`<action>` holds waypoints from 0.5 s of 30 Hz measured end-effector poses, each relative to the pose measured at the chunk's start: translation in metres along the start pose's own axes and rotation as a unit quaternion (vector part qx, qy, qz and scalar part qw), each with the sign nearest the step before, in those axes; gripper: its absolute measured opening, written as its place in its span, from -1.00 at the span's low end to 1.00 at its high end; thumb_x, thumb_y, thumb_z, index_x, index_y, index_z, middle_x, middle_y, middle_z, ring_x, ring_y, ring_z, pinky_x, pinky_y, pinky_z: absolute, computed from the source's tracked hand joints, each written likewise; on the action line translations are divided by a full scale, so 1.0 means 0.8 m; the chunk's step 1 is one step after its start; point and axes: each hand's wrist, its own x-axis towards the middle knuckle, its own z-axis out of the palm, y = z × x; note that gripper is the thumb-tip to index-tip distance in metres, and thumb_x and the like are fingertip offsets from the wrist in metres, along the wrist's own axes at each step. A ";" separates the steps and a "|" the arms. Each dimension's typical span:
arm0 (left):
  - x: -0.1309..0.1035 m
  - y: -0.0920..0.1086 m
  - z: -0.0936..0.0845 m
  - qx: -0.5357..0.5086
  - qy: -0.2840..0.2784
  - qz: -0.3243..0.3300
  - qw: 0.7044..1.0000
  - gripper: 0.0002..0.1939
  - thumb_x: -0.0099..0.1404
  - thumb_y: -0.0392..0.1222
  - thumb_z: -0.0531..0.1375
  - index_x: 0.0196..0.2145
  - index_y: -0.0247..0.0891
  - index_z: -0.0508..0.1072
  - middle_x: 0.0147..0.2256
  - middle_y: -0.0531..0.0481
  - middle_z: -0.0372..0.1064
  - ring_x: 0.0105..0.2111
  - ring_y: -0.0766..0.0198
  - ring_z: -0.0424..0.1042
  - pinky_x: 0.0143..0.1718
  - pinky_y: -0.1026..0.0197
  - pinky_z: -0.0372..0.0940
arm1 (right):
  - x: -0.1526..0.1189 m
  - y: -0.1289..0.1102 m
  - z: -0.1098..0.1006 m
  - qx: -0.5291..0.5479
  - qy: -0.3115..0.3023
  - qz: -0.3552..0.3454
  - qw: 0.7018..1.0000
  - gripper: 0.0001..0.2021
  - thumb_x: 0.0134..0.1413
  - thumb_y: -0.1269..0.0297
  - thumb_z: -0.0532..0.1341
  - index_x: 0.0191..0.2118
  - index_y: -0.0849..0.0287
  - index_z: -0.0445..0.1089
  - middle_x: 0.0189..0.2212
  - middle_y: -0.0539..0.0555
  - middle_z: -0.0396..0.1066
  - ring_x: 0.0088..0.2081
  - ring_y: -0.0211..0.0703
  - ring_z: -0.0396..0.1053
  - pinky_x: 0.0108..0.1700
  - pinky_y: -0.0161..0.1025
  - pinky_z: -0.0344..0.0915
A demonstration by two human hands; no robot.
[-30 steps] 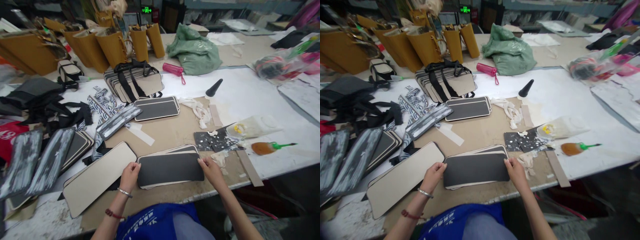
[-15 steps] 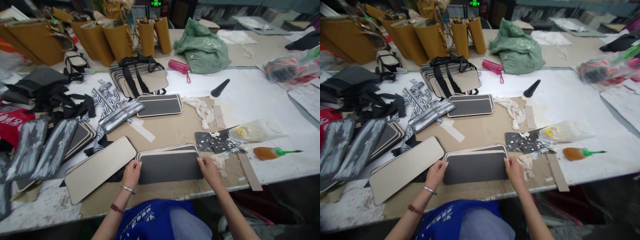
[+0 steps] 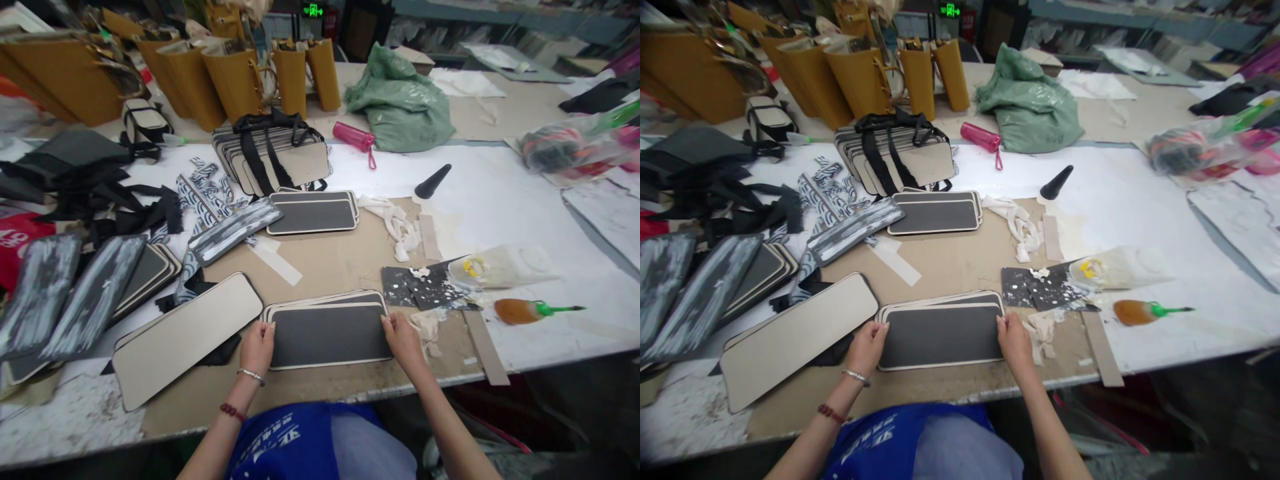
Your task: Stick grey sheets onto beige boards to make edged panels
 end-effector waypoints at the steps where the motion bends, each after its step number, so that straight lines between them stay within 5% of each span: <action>1: 0.000 0.000 0.001 0.001 0.004 -0.003 1.000 -0.81 0.15 -0.11 -0.01 -0.56 -0.20 0.22 -0.56 -0.02 0.30 -0.48 0.18 0.32 -0.42 0.23 0.12 | 0.000 0.000 0.000 -0.004 -0.002 0.000 1.000 -0.82 0.08 0.19 0.00 -0.45 0.14 0.20 -0.57 0.00 0.26 -0.48 -0.17 0.25 -0.43 -0.30 0.00; 15: 0.001 -0.006 0.009 -0.001 0.048 -0.027 0.998 -0.79 0.20 -0.21 0.06 -0.57 -0.26 0.25 -0.59 0.06 0.26 -0.51 0.30 0.26 -0.45 0.30 0.06 | 0.009 0.007 0.007 -0.060 -0.024 -0.017 0.998 -0.80 0.08 0.17 0.00 -0.39 0.18 0.23 -0.52 0.07 0.32 -0.48 -0.14 0.27 -0.43 -0.28 0.04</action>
